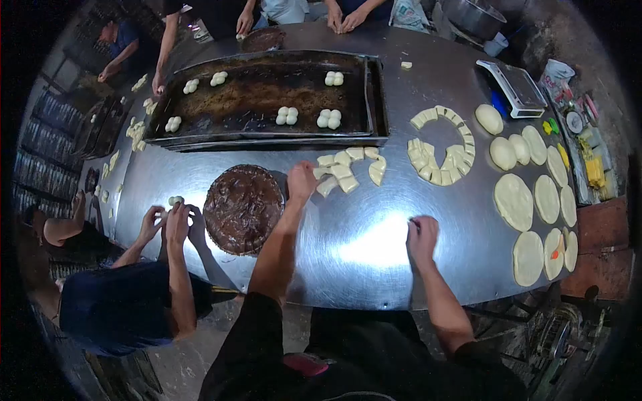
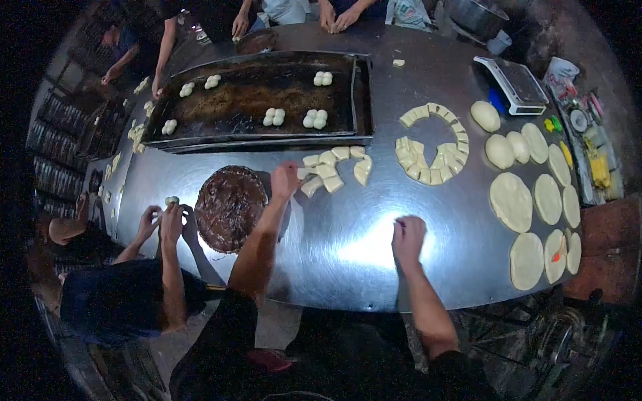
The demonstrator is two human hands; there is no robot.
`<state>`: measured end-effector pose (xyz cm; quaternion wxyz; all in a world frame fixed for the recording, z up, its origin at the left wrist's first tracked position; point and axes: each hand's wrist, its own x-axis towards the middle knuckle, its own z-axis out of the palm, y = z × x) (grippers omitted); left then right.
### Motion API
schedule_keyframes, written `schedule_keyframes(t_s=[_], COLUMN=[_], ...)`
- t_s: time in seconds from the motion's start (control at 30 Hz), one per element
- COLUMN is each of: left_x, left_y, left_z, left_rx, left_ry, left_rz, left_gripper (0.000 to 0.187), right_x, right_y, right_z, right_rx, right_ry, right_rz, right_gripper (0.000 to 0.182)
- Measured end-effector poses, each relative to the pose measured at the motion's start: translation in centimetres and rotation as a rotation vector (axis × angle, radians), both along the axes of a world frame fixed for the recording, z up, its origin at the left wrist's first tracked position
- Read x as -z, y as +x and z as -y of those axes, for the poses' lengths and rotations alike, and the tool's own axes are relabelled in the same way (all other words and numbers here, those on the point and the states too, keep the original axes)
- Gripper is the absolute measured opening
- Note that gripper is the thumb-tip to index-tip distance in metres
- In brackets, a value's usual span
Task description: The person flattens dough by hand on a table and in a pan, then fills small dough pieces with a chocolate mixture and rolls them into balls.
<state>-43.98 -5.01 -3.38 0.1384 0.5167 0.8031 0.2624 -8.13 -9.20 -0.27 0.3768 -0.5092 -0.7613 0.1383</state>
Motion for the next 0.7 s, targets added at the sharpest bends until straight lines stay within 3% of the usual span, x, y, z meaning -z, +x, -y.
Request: schedule_keyframes(t_s=[0.07,0.17,0.23,0.3,0.37,0.43,0.47,0.53,0.67,0.7], left_x=[-1.3,-6.7,-9.9,-11.3,-12.0,-13.5,-12.5,-11.6,-9.2,-8.7], left_y=[-0.1,0.5,1.9,2.5,4.6,8.9,9.4,12.1,16.7,17.2], left_z=[1.5,5.5,8.8,11.5,14.3,16.2,17.7,20.1,21.7,21.8], left_rx=[-0.172,-0.260,-0.246,-0.288,-0.187,-0.170,-0.156,-0.132,-0.092,-0.108], left_ry=[0.214,0.420,0.638,0.599,0.552,0.443,0.290,0.264,0.180,0.071], left_rz=[0.175,0.764,1.124,1.413,1.402,1.278,1.341,1.380,1.159,1.102], left_gripper=[0.015,0.017,0.018,0.023,0.027,0.030,0.032,0.024,0.019,0.023], right_x=[0.0,-1.6,-3.0,-4.4,-3.8,-2.8,-2.7,-3.4,-1.8,-3.2], right_y=[-2.2,1.3,4.2,5.4,5.6,6.2,6.7,7.5,8.4,7.9], right_z=[2.1,7.2,7.4,5.3,2.6,1.3,1.5,1.6,3.0,2.9], right_rx=[-0.118,-0.388,-0.347,-0.140,-0.152,-0.258,-0.265,-0.256,-0.295,-0.261], right_ry=[-0.073,-0.141,-0.235,-0.395,-0.215,-0.242,-0.240,-0.149,-0.126,-0.121], right_rz=[-0.092,-0.070,0.073,-0.014,-0.066,0.108,0.103,0.168,0.362,0.403], right_gripper=[0.011,0.014,0.015,0.029,0.033,0.037,0.037,0.045,0.054,0.050])
